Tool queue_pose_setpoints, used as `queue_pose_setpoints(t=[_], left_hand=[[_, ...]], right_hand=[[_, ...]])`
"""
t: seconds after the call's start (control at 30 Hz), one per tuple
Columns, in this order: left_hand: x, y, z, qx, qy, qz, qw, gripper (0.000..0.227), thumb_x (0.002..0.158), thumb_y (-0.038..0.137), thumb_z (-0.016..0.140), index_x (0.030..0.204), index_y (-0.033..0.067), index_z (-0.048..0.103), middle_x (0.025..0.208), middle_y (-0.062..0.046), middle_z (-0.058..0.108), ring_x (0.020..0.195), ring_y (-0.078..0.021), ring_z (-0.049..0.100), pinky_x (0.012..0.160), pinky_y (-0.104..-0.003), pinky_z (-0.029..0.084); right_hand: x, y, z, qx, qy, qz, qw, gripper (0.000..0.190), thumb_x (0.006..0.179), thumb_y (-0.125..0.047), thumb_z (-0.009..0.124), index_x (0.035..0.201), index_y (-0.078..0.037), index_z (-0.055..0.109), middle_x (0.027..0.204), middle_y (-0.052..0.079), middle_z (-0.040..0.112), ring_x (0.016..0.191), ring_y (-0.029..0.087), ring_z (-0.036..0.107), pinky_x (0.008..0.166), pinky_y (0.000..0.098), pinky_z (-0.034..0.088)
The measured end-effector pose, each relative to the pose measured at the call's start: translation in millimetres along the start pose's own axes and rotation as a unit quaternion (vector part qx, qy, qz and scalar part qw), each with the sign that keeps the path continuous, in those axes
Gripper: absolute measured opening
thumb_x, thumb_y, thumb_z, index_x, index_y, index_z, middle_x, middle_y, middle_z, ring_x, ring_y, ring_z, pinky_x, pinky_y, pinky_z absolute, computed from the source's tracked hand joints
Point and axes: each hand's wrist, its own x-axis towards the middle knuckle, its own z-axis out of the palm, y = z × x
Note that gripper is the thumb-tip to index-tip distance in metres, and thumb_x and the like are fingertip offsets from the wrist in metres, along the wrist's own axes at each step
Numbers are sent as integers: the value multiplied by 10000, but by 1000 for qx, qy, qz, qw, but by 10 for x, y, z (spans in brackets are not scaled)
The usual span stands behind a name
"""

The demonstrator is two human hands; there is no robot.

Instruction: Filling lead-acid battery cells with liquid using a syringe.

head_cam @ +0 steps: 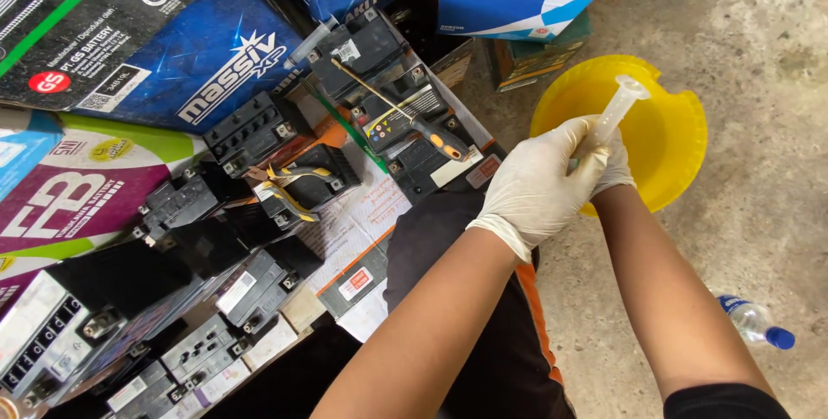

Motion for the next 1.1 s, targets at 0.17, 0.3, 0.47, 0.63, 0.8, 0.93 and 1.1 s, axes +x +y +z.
queue_pose_setpoints(t=[0.17,0.3,0.47,0.63,0.8,0.93,1.1], left_hand=[[-17,17,-18,-2,2,-6,1000,316,922,342,590,1197,191,628,1105,-142,766,1114,-389,712,941,-528,603],[-15,13,-17,-5,2,-4,1000,329,918,328,598,1216,191,629,1105,-148,767,1113,-393,715,935,-531,605],[53,-98,7,17,8,8,1000,326,903,341,627,1188,184,640,1067,-138,770,1101,-378,717,934,-532,599],[-41,39,-43,7,1,2,1000,269,900,297,595,1136,180,647,1024,-164,753,1074,-398,714,897,-561,574],[-28,-63,1,-45,1,-44,998,243,881,223,525,1077,205,666,906,-144,711,960,-365,714,833,-505,553],[-13,-24,21,-46,-7,-46,998,238,876,199,505,1059,196,657,869,-180,682,921,-413,696,812,-515,543],[-20,42,29,-49,-24,-60,997,238,866,196,512,1060,204,650,835,-166,644,884,-372,693,787,-487,539]], right_hand=[[-22,4,31,-12,5,-6,1000,298,942,-220,686,1133,9,708,966,204,700,1008,424,681,863,508,575],[-4,37,-7,-28,15,-10,999,302,944,-228,688,1143,-4,726,961,187,700,998,410,683,853,498,582],[-97,537,-78,-92,63,-78,991,241,896,-329,710,1075,-173,751,887,86,678,958,311,670,829,432,573],[-640,183,-809,84,72,-49,993,239,881,-337,781,1118,-365,771,949,-65,693,891,139,600,788,328,530],[-973,-46,-1153,428,81,-40,899,330,923,42,708,1214,-107,750,1153,75,740,988,69,577,932,263,529],[-1112,-153,-1254,479,75,-38,874,272,960,40,720,1215,-53,729,1149,105,737,897,53,591,861,268,577],[-1116,-152,-1209,522,46,-38,851,317,906,96,730,1204,-13,716,1164,146,735,1007,94,623,910,317,592]])
